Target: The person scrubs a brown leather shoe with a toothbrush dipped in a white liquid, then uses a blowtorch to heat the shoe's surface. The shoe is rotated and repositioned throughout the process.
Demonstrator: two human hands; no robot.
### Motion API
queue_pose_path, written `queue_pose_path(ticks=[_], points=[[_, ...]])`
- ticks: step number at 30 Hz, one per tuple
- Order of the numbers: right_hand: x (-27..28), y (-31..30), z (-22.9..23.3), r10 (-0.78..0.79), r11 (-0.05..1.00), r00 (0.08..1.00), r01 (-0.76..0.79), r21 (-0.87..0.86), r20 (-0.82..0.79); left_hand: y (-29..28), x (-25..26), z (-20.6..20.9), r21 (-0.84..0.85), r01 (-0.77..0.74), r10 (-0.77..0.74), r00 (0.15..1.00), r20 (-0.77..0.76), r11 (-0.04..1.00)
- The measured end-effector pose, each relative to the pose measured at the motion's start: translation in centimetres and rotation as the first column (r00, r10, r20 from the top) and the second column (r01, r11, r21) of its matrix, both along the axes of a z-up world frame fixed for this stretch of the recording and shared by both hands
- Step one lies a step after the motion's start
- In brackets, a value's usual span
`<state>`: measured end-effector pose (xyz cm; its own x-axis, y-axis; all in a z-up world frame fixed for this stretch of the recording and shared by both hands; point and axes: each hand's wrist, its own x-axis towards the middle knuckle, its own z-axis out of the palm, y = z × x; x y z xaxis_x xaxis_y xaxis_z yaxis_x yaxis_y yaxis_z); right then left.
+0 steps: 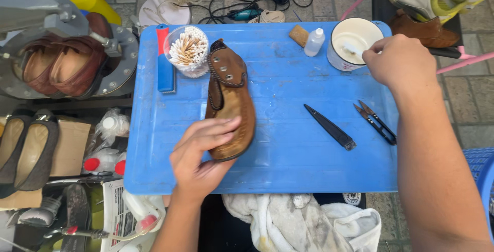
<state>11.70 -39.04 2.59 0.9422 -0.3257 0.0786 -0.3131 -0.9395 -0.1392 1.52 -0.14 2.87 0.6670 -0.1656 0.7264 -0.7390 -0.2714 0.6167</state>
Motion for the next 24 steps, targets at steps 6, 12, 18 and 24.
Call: queue_pose_path(ticks=[6, 12, 18, 24], points=[[-5.7, 1.7, 2.5, -0.028, 0.99, 0.962, -0.01, 0.139, 0.273, -2.8, 1.5, -0.6, -0.036, 0.149, -0.15, 0.989, -0.019, 0.988], [-14.4, 4.1, -0.9, -0.096, 0.691, 0.866, -0.297, 0.659, 0.492, -5.4, 1.8, -0.6, 0.036, 0.15, -0.15, 0.989, 0.009, 0.988], [-18.9, 5.9, -6.6, -0.133, 0.247, 0.926, -0.315, 0.916, 0.354, -8.2, 1.8, -0.9, 0.115, 0.133, -0.137, 0.99, 0.021, 0.984], [-20.4, 7.3, -6.1, -0.132, 0.29, 0.894, -0.379, 0.879, 0.429, -9.9, 1.7, -1.2, 0.135, 0.097, -0.098, 0.995, 0.004, 0.986]])
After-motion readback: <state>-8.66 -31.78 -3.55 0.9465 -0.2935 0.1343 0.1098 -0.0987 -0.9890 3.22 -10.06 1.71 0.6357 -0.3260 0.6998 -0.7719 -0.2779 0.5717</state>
